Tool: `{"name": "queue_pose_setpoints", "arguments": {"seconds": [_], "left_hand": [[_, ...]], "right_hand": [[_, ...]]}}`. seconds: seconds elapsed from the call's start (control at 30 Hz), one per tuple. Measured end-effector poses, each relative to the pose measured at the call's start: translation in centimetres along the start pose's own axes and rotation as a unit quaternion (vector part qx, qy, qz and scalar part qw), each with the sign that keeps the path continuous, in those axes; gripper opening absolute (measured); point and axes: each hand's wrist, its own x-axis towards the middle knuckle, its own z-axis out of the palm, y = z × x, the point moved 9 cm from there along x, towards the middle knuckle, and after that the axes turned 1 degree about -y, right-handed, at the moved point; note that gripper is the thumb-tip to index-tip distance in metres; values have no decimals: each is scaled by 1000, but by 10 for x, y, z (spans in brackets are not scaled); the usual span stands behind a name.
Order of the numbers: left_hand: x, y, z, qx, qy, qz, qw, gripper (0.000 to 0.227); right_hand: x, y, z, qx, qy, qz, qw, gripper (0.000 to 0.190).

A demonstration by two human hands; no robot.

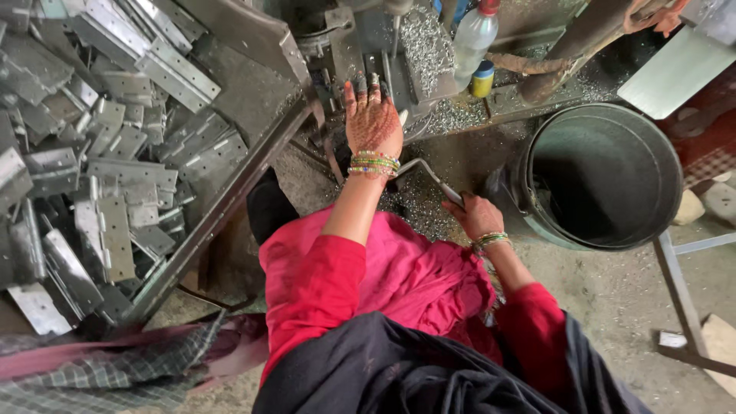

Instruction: The person operates a drill press to process metal hinge plates. They pick up a plate from a bin, position it under the drill, and activate the machine using a foot pedal. After drilling, the person removes the plate and places it into a bucket.

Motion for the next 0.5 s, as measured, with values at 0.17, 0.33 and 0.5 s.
{"name": "queue_pose_setpoints", "arguments": {"seconds": [0.17, 0.33, 0.5], "left_hand": [[-12, -4, -10, 6, -65, 9, 998, 50], [10, 6, -10, 69, -75, 15, 995, 42], [-7, 6, -17, 56, 30, 18, 998, 53]], "right_hand": [[3, -9, -15, 1, 52, -48, 997, 59], [-11, -27, -85, -86, 87, -63, 991, 51], [-21, -31, -60, -42, 114, -81, 989, 49]]}}
